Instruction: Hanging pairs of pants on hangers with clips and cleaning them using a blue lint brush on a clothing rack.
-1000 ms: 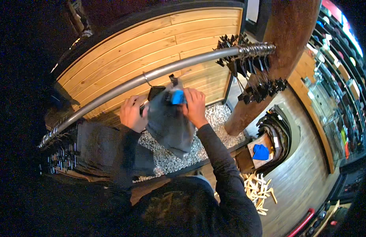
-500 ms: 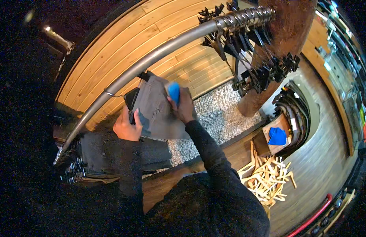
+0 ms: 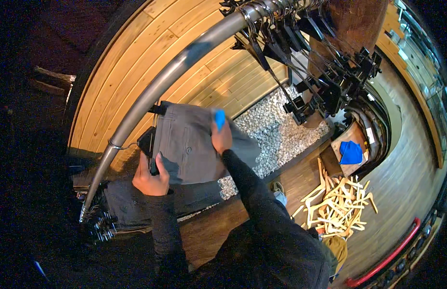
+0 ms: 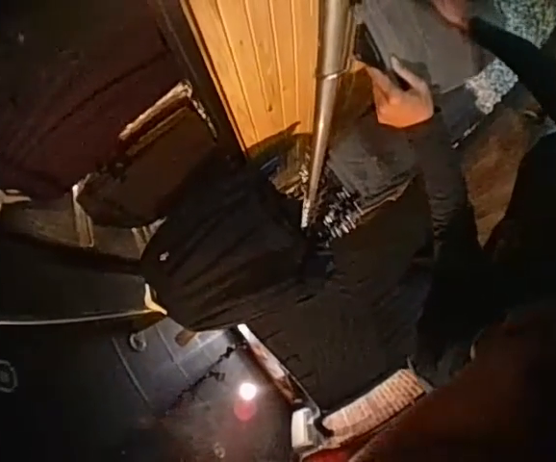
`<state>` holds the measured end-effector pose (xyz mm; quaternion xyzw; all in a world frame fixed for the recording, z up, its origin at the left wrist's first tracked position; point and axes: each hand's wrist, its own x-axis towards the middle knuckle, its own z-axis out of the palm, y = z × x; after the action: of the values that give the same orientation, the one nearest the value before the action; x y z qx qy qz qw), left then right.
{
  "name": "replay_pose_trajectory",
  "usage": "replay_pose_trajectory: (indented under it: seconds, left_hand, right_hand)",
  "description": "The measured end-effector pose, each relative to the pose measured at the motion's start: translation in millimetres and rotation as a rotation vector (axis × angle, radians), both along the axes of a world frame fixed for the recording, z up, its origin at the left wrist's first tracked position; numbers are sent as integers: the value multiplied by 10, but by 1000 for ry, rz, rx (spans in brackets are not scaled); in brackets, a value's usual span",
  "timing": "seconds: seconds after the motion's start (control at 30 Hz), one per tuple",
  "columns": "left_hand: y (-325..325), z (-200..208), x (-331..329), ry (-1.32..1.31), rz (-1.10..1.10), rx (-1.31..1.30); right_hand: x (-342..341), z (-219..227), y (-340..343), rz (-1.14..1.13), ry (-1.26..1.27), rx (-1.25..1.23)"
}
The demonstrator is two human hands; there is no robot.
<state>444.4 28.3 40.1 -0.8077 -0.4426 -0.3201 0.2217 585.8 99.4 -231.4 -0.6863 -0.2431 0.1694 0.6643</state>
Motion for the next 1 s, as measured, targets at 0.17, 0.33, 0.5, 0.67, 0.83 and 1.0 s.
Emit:
replay_pose_trajectory:
  seconds: [0.17,0.33,0.5,0.67,0.83,1.0]
  left_hand:
    - [115,-128,154,31,-50,-10]
    - [-11,25,-128,46,100,-31]
    - [22,-130,95,-27,7,-50]
    - [66,-136,156,7,50,-22]
    - [75,-130,-8,-8,65,-10]
    - [124,-189,160,-31,-15,-9]
  right_hand:
    - [200,-1248,-248,82,154,-316]
    - [-48,568,-287,169,309,-211]
    - [-391,300,-693,48,-180,123]
    - [-266,-223,-873,251,518,-126]
    - [-471,1280,-763,7,62,346]
    - [-918,48,-780,91,-23,-109]
